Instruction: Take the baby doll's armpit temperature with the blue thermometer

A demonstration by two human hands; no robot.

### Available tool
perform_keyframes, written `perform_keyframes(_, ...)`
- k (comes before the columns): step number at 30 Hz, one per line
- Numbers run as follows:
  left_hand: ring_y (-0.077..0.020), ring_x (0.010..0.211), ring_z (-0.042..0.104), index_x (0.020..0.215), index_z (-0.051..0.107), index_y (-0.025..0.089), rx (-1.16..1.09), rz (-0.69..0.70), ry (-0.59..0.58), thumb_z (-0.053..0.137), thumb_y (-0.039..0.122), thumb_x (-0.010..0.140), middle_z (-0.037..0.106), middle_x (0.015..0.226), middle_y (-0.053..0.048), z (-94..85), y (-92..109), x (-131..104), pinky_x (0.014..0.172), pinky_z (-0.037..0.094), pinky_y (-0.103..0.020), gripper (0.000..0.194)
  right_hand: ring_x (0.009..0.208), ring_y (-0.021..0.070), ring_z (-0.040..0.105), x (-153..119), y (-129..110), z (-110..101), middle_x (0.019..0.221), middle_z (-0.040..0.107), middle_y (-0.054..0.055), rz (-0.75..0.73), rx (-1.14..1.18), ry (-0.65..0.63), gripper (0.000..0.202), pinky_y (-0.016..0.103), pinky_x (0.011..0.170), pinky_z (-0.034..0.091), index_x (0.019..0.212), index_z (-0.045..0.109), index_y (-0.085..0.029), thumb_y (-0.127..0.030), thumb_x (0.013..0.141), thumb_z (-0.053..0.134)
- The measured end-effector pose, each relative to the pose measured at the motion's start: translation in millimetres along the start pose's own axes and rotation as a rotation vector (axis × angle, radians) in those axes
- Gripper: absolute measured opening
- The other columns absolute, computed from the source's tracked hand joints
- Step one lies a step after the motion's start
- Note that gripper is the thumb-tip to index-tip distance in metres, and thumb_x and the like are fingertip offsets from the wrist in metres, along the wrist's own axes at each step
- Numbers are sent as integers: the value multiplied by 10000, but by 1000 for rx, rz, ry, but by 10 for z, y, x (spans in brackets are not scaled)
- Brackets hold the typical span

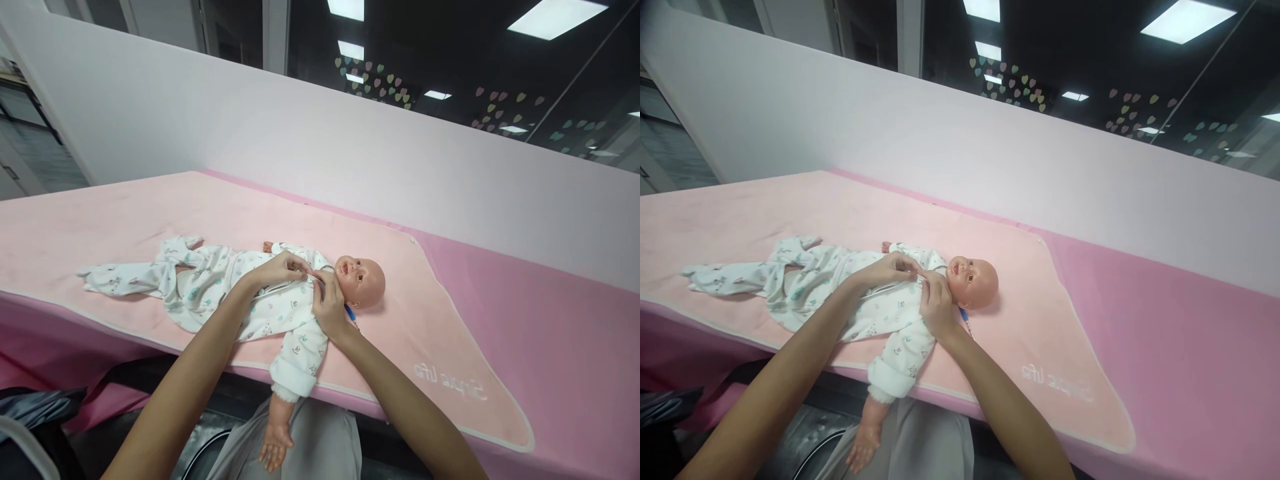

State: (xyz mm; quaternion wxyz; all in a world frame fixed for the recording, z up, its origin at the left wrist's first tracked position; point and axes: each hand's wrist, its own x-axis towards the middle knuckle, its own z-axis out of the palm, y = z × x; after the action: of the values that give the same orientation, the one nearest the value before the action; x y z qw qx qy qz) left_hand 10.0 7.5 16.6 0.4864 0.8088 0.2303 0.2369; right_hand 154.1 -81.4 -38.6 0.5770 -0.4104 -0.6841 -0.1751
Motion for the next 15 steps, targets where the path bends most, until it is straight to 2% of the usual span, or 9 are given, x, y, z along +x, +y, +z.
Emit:
perform_keyframes(7,-164,721,573,739,647,138,4,27,-34,625,302,667,636,740,-31,2,70,-19,647,430,-239,180,897,160,598,-9,8,3,912,611,70,54,39,10,177,307,808,526,1017,526,-193,-157,916,385)
perform_keyframes(10,-158,723,565,724,611,141,-66,27,-40,636,283,656,617,740,-28,12,108,-33,659,423,-242,160,864,160,584,3,-7,-5,864,588,64,89,37,5,147,313,787,523,944,522,-193,-143,907,389)
perform_keyframes(15,-126,734,538,749,506,161,-226,32,-63,634,210,649,577,767,-1,34,148,-51,679,397,-233,169,855,156,581,13,-10,-9,845,589,59,108,100,-37,209,315,789,517,889,553,-189,-107,890,360)
